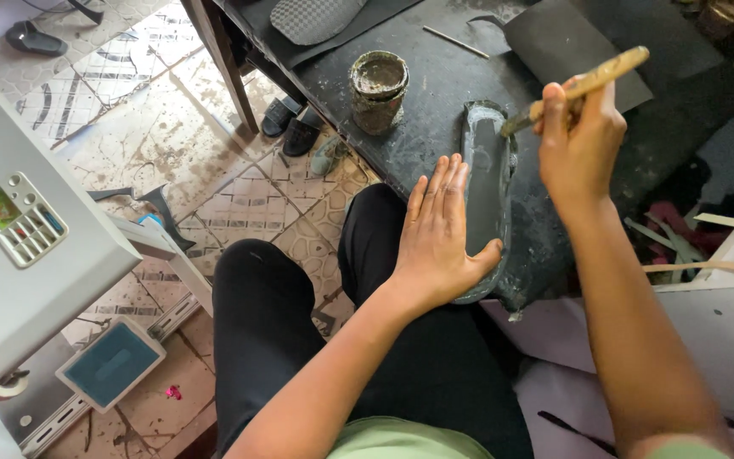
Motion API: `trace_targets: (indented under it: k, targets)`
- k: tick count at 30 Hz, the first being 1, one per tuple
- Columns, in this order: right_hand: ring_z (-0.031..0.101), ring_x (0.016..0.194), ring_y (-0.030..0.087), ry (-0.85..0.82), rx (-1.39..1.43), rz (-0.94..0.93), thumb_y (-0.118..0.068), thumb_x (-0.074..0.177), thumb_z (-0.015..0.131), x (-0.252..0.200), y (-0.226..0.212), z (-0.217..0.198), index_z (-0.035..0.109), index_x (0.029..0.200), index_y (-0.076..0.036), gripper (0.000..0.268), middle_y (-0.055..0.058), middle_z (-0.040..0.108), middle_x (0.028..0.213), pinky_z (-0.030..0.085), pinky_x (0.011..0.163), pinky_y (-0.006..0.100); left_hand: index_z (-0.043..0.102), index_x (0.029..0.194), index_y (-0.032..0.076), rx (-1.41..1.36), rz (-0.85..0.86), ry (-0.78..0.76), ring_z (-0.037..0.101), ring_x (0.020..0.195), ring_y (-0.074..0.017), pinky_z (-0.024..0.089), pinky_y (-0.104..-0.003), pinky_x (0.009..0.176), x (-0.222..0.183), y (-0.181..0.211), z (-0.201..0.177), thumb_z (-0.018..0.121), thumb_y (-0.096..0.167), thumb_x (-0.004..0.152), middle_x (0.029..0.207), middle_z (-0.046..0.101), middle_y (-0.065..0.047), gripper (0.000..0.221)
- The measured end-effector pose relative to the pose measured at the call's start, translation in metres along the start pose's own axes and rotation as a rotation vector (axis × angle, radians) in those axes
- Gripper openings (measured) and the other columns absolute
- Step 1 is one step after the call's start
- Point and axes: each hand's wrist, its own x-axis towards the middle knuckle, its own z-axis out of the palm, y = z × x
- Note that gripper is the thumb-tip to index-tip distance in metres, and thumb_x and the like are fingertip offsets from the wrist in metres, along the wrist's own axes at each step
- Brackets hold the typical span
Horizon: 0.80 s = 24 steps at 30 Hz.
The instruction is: The recorder is applying adhesive to a shoe sole and then attaching it to the shoe upper.
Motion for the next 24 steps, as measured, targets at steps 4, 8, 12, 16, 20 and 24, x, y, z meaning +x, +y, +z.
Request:
trace_targets:
  k: [4,8,12,16,20,24]
  targets:
    - [0.073,0.073,0.020,-0.003,-0.024,-0.043,-0.011,0.118,0.062,0.016,0.001,0.008,0.054,0.118,0.006,0.018,0.011,0.071,0.084,0.055,0.066,0.031,0.023,0.155,-0.006,-0.003,0.003,-0.002,0.018,0.159,-0.0345,0.010,-0.049,0.129,0.001,0.000,0.001,0.076,0.039,0.080,0.165,0.028,-0.025,0.102]
    - [0.072,0.073,0.019,-0.004,-0.049,-0.003,-0.009,0.118,0.062,-0.003,-0.006,-0.002,0.054,0.118,0.006,0.018,0.012,0.070,0.084,0.054,0.066,0.031,0.023,0.156,-0.007,0.006,0.000,-0.003,0.019,0.159,-0.0346,0.010,-0.049,0.129,0.000,-0.001,0.002,0.075,0.039,0.081,0.165,0.029,-0.025,0.102]
    - [0.071,0.074,0.018,0.047,0.012,0.101,-0.008,0.118,0.062,-0.032,-0.024,-0.014,0.053,0.118,0.006,0.017,0.013,0.070,0.089,0.055,0.067,0.031,0.023,0.155,-0.007,0.001,0.000,0.003,0.019,0.159,-0.0346,0.010,-0.049,0.130,0.000,0.000,0.002,0.075,0.040,0.081,0.165,0.029,-0.025,0.102]
    - [0.071,0.074,0.019,0.056,0.003,0.130,-0.009,0.119,0.061,-0.033,-0.034,-0.016,0.053,0.117,0.005,0.017,0.012,0.070,0.089,0.056,0.067,0.031,0.023,0.155,-0.006,0.002,0.005,0.014,0.019,0.159,-0.0347,0.010,-0.049,0.130,-0.001,-0.002,0.003,0.075,0.040,0.081,0.165,0.029,-0.025,0.102]
    - [0.073,0.075,0.019,0.074,-0.045,0.085,-0.009,0.118,0.063,-0.003,-0.012,0.003,0.054,0.115,0.005,0.018,0.012,0.071,0.086,0.056,0.067,0.031,0.023,0.156,-0.006,0.014,0.024,0.010,0.019,0.159,-0.0348,0.010,-0.049,0.130,0.000,-0.002,0.003,0.075,0.039,0.082,0.165,0.029,-0.025,0.101]
    - [0.075,0.072,0.017,0.042,-0.109,0.034,-0.012,0.115,0.065,0.033,0.021,0.031,0.055,0.113,0.003,0.018,0.008,0.074,0.083,0.058,0.063,0.030,0.022,0.156,-0.007,0.017,0.009,-0.003,0.018,0.159,-0.0347,0.009,-0.049,0.129,0.000,-0.001,0.002,0.075,0.039,0.081,0.165,0.028,-0.025,0.102]
